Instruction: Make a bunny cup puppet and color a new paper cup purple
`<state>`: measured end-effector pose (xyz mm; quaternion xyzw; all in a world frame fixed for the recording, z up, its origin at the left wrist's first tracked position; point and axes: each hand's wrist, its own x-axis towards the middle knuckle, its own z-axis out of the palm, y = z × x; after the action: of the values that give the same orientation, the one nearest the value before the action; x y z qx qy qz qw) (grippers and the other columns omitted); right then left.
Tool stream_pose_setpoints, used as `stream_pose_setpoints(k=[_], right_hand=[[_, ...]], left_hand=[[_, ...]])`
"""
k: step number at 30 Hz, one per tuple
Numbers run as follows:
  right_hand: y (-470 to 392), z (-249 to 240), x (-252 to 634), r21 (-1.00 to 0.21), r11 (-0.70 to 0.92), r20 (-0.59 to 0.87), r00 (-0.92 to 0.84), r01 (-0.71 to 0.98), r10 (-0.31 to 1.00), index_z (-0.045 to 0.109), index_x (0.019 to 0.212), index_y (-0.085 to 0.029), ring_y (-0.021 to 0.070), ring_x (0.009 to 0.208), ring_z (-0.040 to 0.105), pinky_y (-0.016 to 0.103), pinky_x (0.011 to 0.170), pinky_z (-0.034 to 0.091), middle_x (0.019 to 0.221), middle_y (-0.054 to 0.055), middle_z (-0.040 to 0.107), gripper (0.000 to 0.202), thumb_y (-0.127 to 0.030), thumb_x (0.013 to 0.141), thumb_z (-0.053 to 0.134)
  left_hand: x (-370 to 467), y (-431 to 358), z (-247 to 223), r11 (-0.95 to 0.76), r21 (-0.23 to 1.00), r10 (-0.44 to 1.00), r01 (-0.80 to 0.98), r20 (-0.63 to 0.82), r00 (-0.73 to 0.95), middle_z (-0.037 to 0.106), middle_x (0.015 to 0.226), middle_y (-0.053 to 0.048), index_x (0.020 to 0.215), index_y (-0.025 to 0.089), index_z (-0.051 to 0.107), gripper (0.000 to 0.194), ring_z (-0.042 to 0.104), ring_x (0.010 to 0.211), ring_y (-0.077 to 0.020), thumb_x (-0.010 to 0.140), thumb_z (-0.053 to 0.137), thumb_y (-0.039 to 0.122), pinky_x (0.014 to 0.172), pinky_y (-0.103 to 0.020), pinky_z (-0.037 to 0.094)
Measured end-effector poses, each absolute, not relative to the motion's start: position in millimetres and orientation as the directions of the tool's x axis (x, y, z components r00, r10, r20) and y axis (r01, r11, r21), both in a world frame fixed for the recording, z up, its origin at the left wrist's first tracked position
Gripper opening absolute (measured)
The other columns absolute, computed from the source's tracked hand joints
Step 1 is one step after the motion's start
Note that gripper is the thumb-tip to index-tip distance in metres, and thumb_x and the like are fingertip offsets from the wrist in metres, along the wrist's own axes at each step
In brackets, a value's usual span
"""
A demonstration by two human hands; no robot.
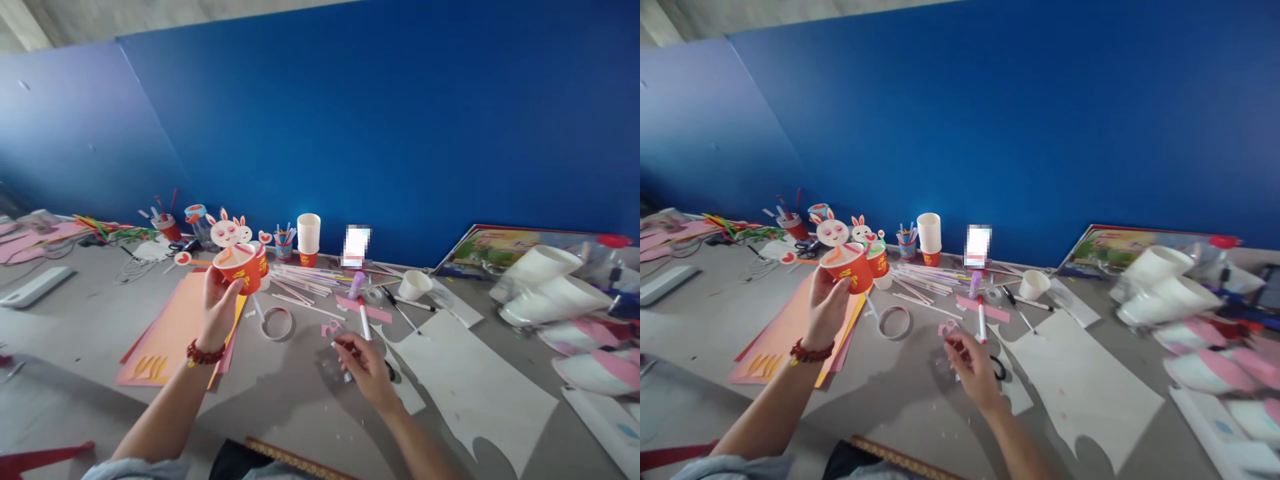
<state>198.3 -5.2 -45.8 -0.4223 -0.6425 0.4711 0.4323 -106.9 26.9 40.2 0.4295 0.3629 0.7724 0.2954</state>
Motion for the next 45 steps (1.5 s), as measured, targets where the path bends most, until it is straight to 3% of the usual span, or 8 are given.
stream_pose_setpoints(k=[8, 13, 21, 25, 30, 33, 37, 45], right_hand=[[-3, -44, 199, -0.952, 0.234, 0.162, -0.32, 0.2, 0.934, 0.069, 0.096, -0.021, 0.0143, 0.064, 0.062, 0.023, 0.057, 0.054, 0.083, 0.004, 0.067, 0.03, -0.048, 0.096, 0.058], [-3, -45, 200, -0.941, 0.249, 0.172, -0.31, 0.228, 0.935, 0.068, 0.093, -0.021, 0.0141, 0.062, 0.06, 0.023, 0.056, 0.054, 0.079, 0.002, 0.063, 0.031, -0.049, 0.097, 0.056], [-1, -49, 200, -0.917, 0.276, 0.16, -0.368, 0.287, 0.916, 0.066, 0.09, -0.021, 0.0139, 0.063, 0.061, 0.023, 0.057, 0.053, 0.078, 0.002, 0.063, 0.03, -0.047, 0.098, 0.053], [-3, -47, 199, -0.923, 0.247, 0.125, -0.377, 0.296, 0.918, 0.067, 0.089, -0.02, 0.015, 0.066, 0.063, 0.023, 0.058, 0.052, 0.081, 0.004, 0.066, 0.031, -0.048, 0.097, 0.055], [-8, -42, 195, -0.981, 0.116, 0.033, -0.451, 0.157, 0.892, 0.07, 0.099, -0.02, 0.0151, 0.065, 0.065, 0.025, 0.059, 0.054, 0.081, 0.004, 0.069, 0.036, -0.054, 0.092, 0.062], [-13, -40, 187, -0.996, 0.02, -0.028, -0.491, 0.091, 0.871, 0.069, 0.104, -0.02, 0.0149, 0.064, 0.065, 0.026, 0.058, 0.055, 0.083, 0.004, 0.072, 0.043, -0.06, 0.087, 0.066], [-19, -37, 178, -0.999, -0.051, -0.053, -0.499, 0.017, 0.865, 0.067, 0.09, -0.02, 0.012, 0.055, 0.059, 0.025, 0.055, 0.052, 0.072, 0.0, 0.067, 0.045, -0.064, 0.081, 0.069], [-24, -28, 180, -1.0, -0.005, -0.006, -0.478, 0.002, 0.878, 0.057, 0.077, -0.021, 0.0113, 0.054, 0.053, 0.023, 0.053, 0.044, 0.064, -0.002, 0.058, 0.038, -0.056, 0.089, 0.063]], left_hand=[[-142, 38, 17, -0.58, 0.812, 0.691, 0.073, 0.537, -0.483, 0.065, 0.126, -0.006, 0.121, 0.027, 0.062, 0.047, 0.063, 0.113, -0.0208, 0.078, 0.081, 0.029, 0.094, -0.031, 0.052], [-146, 40, -4, -0.467, 0.884, 0.804, -0.003, 0.423, -0.418, 0.065, 0.123, -0.007, 0.121, 0.025, 0.062, 0.043, 0.064, 0.109, -0.0201, 0.081, 0.078, 0.033, 0.09, -0.031, 0.054], [-158, 31, -1, -0.479, 0.878, 0.753, 0.001, 0.412, -0.514, 0.067, 0.118, -0.005, 0.12, 0.026, 0.063, 0.04, 0.065, 0.103, -0.0181, 0.084, 0.075, 0.037, 0.088, -0.028, 0.053], [-129, 24, 6, -0.431, 0.893, 0.844, -0.132, 0.347, -0.408, 0.066, 0.124, -0.006, 0.125, 0.028, 0.061, 0.042, 0.066, 0.103, -0.0188, 0.086, 0.073, 0.037, 0.084, -0.029, 0.055], [-66, 18, 16, -0.337, 0.893, 0.933, -0.299, 0.273, -0.235, 0.065, 0.128, -0.008, 0.126, 0.027, 0.061, 0.049, 0.065, 0.11, -0.0215, 0.081, 0.078, 0.035, 0.091, -0.032, 0.054], [-34, 17, 19, -0.273, 0.903, 0.959, -0.33, 0.228, -0.17, 0.068, 0.118, -0.006, 0.118, 0.024, 0.063, 0.042, 0.065, 0.106, -0.0194, 0.081, 0.079, 0.034, 0.091, -0.03, 0.052], [-6, 20, 16, -0.221, 0.912, 0.974, -0.346, 0.186, -0.131, 0.069, 0.111, -0.005, 0.111, 0.023, 0.062, 0.035, 0.065, 0.1, -0.0178, 0.082, 0.078, 0.035, 0.086, -0.028, 0.053], [7, 11, 6, -0.222, 0.921, 0.973, -0.321, 0.233, -0.004, 0.063, 0.129, -0.009, 0.13, 0.027, 0.054, 0.054, 0.062, 0.114, -0.0244, 0.082, 0.076, 0.04, 0.094, -0.036, 0.053]])
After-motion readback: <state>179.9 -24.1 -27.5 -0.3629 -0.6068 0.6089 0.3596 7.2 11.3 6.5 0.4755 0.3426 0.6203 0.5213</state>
